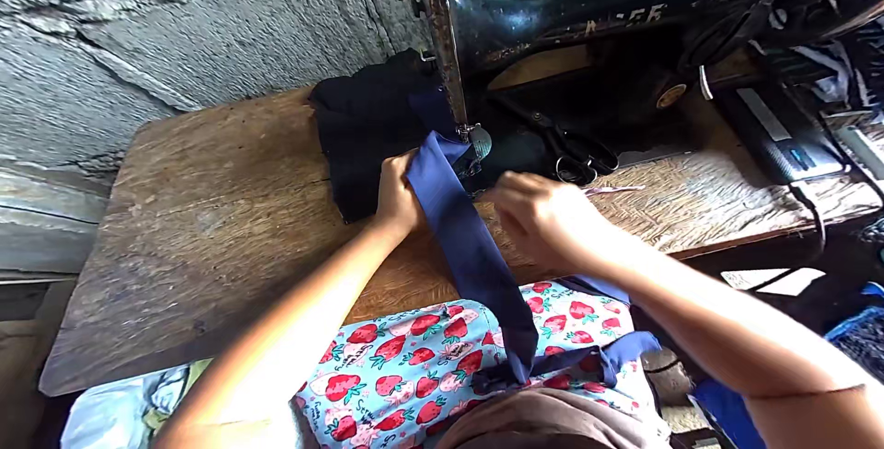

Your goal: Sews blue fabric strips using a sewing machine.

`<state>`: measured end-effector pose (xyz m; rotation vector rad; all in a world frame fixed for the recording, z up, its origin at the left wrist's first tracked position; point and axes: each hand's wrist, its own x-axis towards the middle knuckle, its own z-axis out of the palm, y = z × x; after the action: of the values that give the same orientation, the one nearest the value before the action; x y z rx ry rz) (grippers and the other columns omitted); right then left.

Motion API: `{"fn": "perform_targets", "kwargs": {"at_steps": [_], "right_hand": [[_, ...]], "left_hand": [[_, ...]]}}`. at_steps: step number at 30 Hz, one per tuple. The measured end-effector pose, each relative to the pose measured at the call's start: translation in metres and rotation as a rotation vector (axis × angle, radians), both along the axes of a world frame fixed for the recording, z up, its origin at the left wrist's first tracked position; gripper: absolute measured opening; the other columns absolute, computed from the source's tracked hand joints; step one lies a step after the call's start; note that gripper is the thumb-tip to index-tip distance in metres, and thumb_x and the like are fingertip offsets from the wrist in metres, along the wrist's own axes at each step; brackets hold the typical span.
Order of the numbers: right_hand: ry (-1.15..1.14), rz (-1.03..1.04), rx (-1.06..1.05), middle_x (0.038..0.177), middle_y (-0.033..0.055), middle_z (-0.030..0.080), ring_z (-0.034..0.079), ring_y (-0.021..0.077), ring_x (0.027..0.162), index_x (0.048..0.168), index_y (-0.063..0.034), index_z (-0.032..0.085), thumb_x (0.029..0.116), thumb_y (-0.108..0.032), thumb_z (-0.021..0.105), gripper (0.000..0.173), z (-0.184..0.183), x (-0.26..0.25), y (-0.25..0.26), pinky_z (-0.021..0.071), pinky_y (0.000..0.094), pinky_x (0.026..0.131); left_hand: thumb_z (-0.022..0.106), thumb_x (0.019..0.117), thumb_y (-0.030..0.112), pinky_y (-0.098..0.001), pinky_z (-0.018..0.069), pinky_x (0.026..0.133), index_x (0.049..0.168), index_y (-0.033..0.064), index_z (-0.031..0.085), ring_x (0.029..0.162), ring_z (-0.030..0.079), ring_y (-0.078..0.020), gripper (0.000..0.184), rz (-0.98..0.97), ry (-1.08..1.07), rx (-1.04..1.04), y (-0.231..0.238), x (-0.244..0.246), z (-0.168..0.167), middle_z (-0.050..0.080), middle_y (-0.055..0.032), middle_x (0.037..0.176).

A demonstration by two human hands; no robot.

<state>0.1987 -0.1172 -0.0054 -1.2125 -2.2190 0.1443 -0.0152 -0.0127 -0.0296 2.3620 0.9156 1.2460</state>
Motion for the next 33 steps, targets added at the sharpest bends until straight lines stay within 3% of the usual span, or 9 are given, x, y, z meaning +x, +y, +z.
{"fn": "perform_targets", "kwargs": {"at_steps": [4,6,9,14,17,22,28,30,33], "right_hand": [[-0.194,0.059,-0.08,0.113,0.0194,0.068,0.069,0.0391,0.095,0.129,-0.0078,0.07,0.0927,0.007,0.054,0.042,0.009,0.024,0.056,0.0574,0.0545,0.072],[-0.276,0.094,-0.094,0.116,0.0209,0.066,0.068,0.0409,0.094,0.134,-0.0106,0.067,0.0902,0.009,0.056,0.049,0.006,0.028,0.07,0.0569,0.0551,0.071],[-0.334,0.104,-0.135,0.12,0.0212,0.064,0.068,0.0418,0.098,0.133,-0.0118,0.067,0.0899,0.009,0.057,0.049,0.001,0.03,0.074,0.0567,0.0561,0.072],[-0.297,0.091,-0.095,0.118,0.0197,0.066,0.068,0.0407,0.101,0.125,-0.0096,0.071,0.0892,0.01,0.057,0.043,-0.006,0.031,0.068,0.0577,0.0545,0.073],[-0.29,0.092,-0.062,0.114,0.0203,0.066,0.068,0.0403,0.099,0.124,-0.0099,0.073,0.0892,0.009,0.059,0.042,-0.008,0.032,0.062,0.0578,0.0532,0.069],[-0.241,0.101,0.058,0.104,0.0195,0.066,0.068,0.0381,0.088,0.119,-0.0069,0.075,0.0886,0.008,0.058,0.038,-0.017,0.033,0.059,0.0564,0.0491,0.061],[-0.179,0.137,0.146,0.101,0.0182,0.067,0.068,0.0364,0.085,0.117,-0.0084,0.077,0.089,0.002,0.055,0.037,-0.026,0.038,0.062,0.0552,0.0473,0.059],[-0.165,0.168,0.171,0.099,0.0177,0.068,0.069,0.0358,0.084,0.112,-0.0068,0.078,0.0874,0.0,0.055,0.035,-0.026,0.042,0.064,0.0554,0.0473,0.06],[-0.117,0.155,0.314,0.093,0.0157,0.072,0.071,0.0334,0.083,0.096,-0.0037,0.077,0.092,-0.006,0.056,0.022,-0.01,0.052,0.061,0.0568,0.047,0.064]], "left_hand": [[0.054,0.0904,0.008,-0.0233,0.0535,0.082,0.092,-0.0085,0.07,0.083,0.069,-0.0079,0.023,-0.058,0.024,0.039,0.0,-0.001,-0.002,0.072,-0.0144,0.085],[0.053,0.0907,0.009,-0.0269,0.0544,0.087,0.097,-0.0097,0.07,0.09,0.071,-0.0129,0.026,-0.074,0.046,0.054,0.0,-0.001,-0.003,0.073,-0.0173,0.091],[0.054,0.0899,0.011,-0.0367,0.0562,0.09,0.103,-0.0099,0.071,0.095,0.073,-0.0227,0.03,-0.079,0.095,0.083,-0.001,-0.001,-0.005,0.074,-0.0207,0.099],[0.052,0.0902,0.008,-0.0382,0.054,0.098,0.11,-0.0095,0.07,0.105,0.072,-0.0256,0.032,-0.116,0.106,0.063,-0.001,0.0,-0.005,0.073,-0.0209,0.109],[0.051,0.0891,0.003,-0.041,0.0504,0.104,0.109,-0.0065,0.072,0.116,0.067,-0.028,0.03,-0.153,0.22,0.05,-0.003,0.002,-0.002,0.071,-0.0173,0.122],[0.052,0.0863,0.001,-0.0435,0.0497,0.103,0.11,-0.0033,0.075,0.117,0.064,-0.0319,0.033,-0.158,0.361,0.122,-0.007,0.006,0.0,0.069,-0.0173,0.123],[0.05,0.0827,-0.002,-0.0469,0.0472,0.107,0.119,-0.0024,0.072,0.126,0.06,-0.034,0.043,-0.164,0.484,0.131,-0.013,0.003,0.001,0.065,-0.0171,0.133],[0.049,0.0825,-0.003,-0.0475,0.0467,0.107,0.124,-0.0019,0.07,0.128,0.06,-0.0342,0.047,-0.155,0.525,0.143,-0.015,0.003,0.002,0.064,-0.0166,0.136],[0.049,0.0824,-0.003,-0.0462,0.0471,0.107,0.129,-0.0015,0.068,0.128,0.06,-0.0336,0.05,-0.157,0.551,0.175,-0.014,0.002,0.001,0.063,-0.0153,0.139]]}}
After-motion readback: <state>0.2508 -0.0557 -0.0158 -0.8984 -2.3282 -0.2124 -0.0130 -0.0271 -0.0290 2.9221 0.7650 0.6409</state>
